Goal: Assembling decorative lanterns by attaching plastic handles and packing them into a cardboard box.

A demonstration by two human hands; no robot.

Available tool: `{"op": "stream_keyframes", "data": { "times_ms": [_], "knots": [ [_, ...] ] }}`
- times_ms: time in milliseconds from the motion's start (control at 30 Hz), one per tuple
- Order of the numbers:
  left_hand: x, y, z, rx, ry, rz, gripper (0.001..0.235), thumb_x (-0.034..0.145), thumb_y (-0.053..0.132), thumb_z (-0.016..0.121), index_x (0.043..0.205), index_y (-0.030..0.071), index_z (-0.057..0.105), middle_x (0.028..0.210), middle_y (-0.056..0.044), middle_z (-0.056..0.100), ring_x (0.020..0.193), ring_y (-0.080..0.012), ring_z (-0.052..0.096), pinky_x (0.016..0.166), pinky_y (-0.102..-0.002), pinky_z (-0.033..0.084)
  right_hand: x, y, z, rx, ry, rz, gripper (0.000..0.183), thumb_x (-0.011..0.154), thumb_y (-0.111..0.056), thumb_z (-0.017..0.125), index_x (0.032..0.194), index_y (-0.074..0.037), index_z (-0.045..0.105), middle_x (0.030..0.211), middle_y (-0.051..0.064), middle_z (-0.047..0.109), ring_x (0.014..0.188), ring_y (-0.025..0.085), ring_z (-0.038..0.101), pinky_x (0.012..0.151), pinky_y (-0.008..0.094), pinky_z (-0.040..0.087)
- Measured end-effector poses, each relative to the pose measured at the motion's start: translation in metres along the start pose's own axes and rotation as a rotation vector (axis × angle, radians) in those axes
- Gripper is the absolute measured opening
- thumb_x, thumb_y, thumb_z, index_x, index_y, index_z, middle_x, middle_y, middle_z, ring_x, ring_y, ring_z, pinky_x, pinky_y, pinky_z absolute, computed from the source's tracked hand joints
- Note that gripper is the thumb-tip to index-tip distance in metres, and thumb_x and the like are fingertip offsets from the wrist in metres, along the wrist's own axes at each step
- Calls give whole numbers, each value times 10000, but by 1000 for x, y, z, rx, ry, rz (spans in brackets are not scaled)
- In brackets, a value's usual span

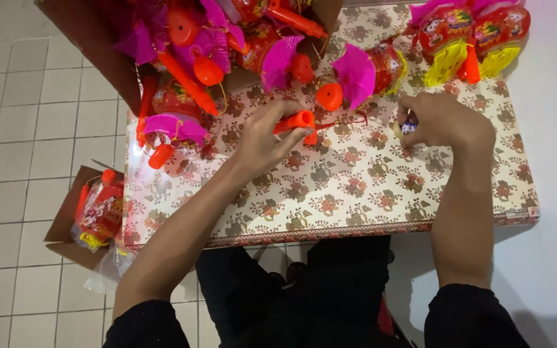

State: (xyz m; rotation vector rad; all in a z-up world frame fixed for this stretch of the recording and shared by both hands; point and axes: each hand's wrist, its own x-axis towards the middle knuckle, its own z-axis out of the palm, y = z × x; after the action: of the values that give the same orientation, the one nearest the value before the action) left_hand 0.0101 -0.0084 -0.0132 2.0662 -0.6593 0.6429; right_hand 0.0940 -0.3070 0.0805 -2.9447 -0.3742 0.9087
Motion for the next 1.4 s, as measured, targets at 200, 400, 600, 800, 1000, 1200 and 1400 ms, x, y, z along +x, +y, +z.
{"op": "stream_keyframes", "data": {
  "times_ms": [200,400,600,800,1000,1200,1400],
  "knots": [
    [1,0,0,-20,9,58,264,982,175,732,1143,-15,644,973,-150,727,848,-239,729,758,-306,653,3,13,-1,66,195,-75,211,954,-141,725,1135,-35,740,1007,129,797,744,257,726,646,366,575],
    [3,6,-4,4,-67,-1,229,919,40,780,1114,-1,667,997,-150,737,875,-226,733,776,-266,658,28,26,20,143,812,-724,244,1040,-97,785,1246,30,758,1043,213,778,855,273,754,740,336,643],
    [-7,-4,4,-24,-45,-29,304,879,48,795,1156,26,671,1029,-164,722,950,-359,722,815,-456,588,44,-23,57,675,883,-1280,274,866,112,814,1126,27,797,860,188,681,617,226,667,565,309,595],
    [-8,-8,6,-5,-60,-27,313,878,91,807,1157,29,678,1021,-172,727,952,-360,729,802,-451,595,33,-51,70,459,985,-1211,227,865,-8,869,1074,-93,837,901,125,754,719,271,707,646,349,566],
    [-9,-7,11,-23,-100,-27,295,890,119,798,1151,41,685,1017,-169,740,954,-353,737,802,-447,606,57,-42,85,439,947,-1175,241,882,-154,867,1095,-51,823,853,160,739,685,314,706,635,381,544],
    [-12,-13,16,-39,-85,-11,279,906,143,788,1141,37,682,1010,-175,735,933,-365,734,765,-445,605,42,-41,75,678,864,-1143,366,790,-50,922,1127,29,801,841,177,754,645,247,684,594,307,563],
    [-13,-7,15,-36,-85,-17,277,903,146,787,1132,29,683,1005,-189,741,930,-372,739,763,-445,610,69,-32,87,927,987,-1315,263,807,-4,920,862,129,700,858,279,710,680,293,729,565,314,593]
  ]
}}
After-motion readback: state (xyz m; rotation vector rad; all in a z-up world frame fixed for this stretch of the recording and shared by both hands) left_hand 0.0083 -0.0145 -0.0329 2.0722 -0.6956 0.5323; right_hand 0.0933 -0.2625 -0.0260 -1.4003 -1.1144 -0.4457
